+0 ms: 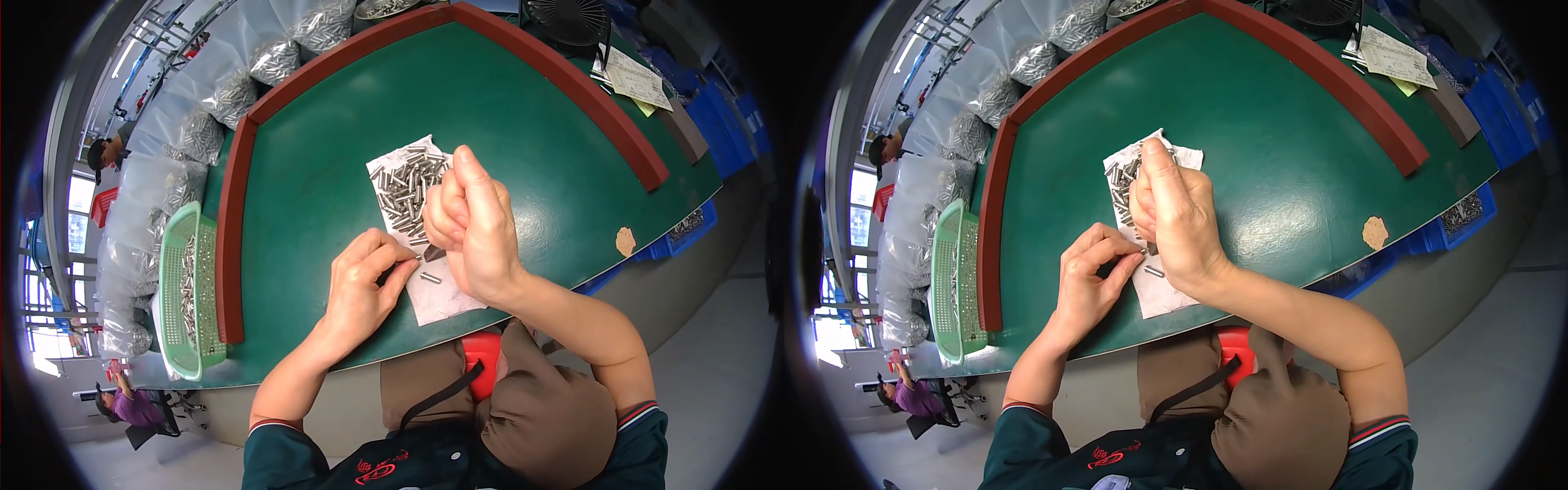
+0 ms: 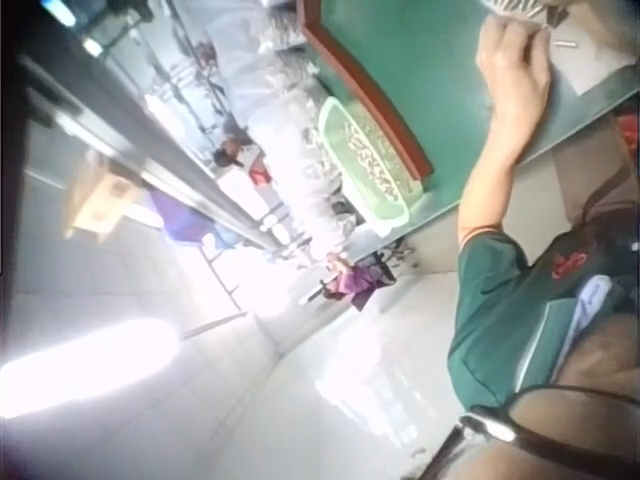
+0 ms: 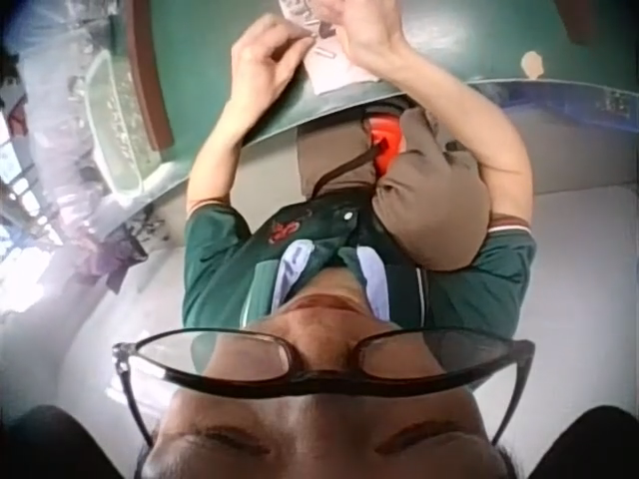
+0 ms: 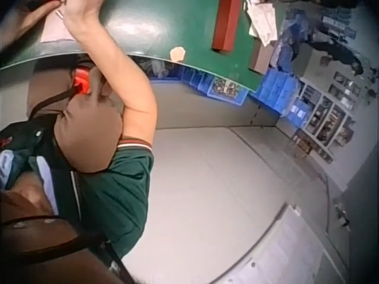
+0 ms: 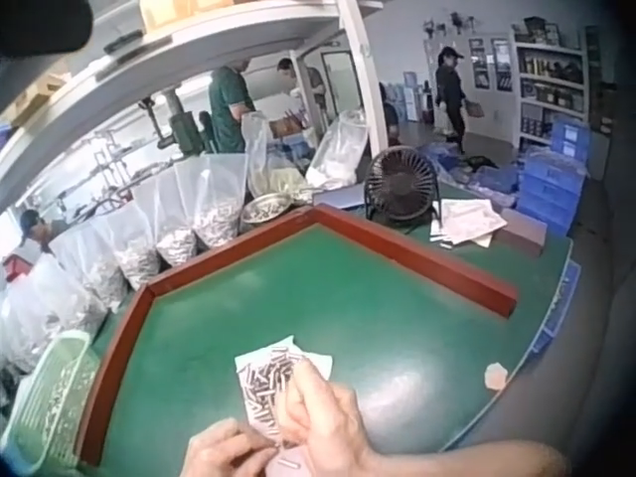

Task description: Inspecting and sorting small metal pins at a workbench.

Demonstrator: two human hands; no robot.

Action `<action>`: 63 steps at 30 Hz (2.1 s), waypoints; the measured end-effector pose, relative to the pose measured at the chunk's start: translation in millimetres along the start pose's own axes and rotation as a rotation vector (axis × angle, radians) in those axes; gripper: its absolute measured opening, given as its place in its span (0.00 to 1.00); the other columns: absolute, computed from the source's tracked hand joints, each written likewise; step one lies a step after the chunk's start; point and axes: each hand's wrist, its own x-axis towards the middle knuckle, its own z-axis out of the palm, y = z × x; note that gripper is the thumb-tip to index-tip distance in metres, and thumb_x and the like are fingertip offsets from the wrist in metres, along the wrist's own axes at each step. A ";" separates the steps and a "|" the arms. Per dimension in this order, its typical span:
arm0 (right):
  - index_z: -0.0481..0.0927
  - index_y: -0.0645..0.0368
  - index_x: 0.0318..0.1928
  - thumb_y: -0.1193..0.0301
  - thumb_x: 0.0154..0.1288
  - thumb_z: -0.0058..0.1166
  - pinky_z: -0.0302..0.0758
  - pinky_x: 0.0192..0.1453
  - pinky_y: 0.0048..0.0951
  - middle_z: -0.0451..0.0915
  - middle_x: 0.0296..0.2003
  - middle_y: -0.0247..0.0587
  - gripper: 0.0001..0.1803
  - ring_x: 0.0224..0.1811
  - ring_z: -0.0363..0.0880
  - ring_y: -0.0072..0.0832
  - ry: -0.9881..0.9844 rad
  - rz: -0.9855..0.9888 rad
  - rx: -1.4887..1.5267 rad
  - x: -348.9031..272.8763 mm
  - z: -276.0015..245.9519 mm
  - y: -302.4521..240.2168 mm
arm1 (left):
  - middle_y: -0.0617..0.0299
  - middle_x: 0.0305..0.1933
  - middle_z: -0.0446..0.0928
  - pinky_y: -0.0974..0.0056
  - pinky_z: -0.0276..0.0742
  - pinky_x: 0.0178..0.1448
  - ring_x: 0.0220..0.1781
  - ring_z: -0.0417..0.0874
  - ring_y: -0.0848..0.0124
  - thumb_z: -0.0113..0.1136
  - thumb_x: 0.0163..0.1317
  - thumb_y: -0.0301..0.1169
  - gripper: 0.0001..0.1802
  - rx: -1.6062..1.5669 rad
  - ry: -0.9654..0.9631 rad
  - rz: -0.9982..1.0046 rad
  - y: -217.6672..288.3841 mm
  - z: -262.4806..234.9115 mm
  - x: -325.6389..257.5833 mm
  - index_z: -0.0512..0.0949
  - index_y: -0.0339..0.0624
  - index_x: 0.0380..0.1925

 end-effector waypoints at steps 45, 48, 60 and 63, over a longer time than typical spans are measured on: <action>0.52 0.53 0.12 0.65 0.69 0.31 0.46 0.16 0.21 0.52 0.09 0.27 0.25 0.12 0.47 0.16 -0.124 -0.210 -0.183 -10.3 5.9 16.4 | 0.63 0.29 0.73 0.74 0.69 0.35 0.28 0.71 0.78 0.53 0.60 0.30 0.08 -1.264 -0.162 -0.658 -10.3 -27.1 1.6 0.72 0.36 0.34; 0.52 0.53 0.11 0.64 0.69 0.30 0.45 0.14 0.22 0.53 0.08 0.29 0.26 0.11 0.46 0.17 -0.087 -0.151 -0.147 -8.4 2.7 15.6 | 0.62 0.29 0.73 0.74 0.71 0.36 0.28 0.71 0.78 0.51 0.61 0.31 0.10 -1.316 -0.173 -0.692 -18.0 -29.5 1.8 0.72 0.35 0.38; 0.52 0.52 0.12 0.62 0.69 0.30 0.44 0.13 0.21 0.52 0.07 0.29 0.25 0.09 0.43 0.16 -0.047 -0.116 -0.083 -3.4 0.8 11.0 | 0.75 0.20 0.63 0.78 0.56 0.27 0.23 0.58 0.86 0.58 0.52 0.23 0.04 -0.605 -0.206 -0.442 0.6 -22.7 -2.5 0.72 0.38 0.22; 0.52 0.51 0.12 0.62 0.68 0.30 0.44 0.13 0.21 0.52 0.07 0.29 0.25 0.09 0.43 0.17 -0.042 -0.115 -0.072 -3.3 -0.4 10.7 | 0.65 0.16 0.64 0.73 0.57 0.21 0.18 0.59 0.79 0.65 0.45 0.24 0.09 -0.204 -0.137 -0.055 11.8 -10.7 -3.7 0.76 0.36 0.28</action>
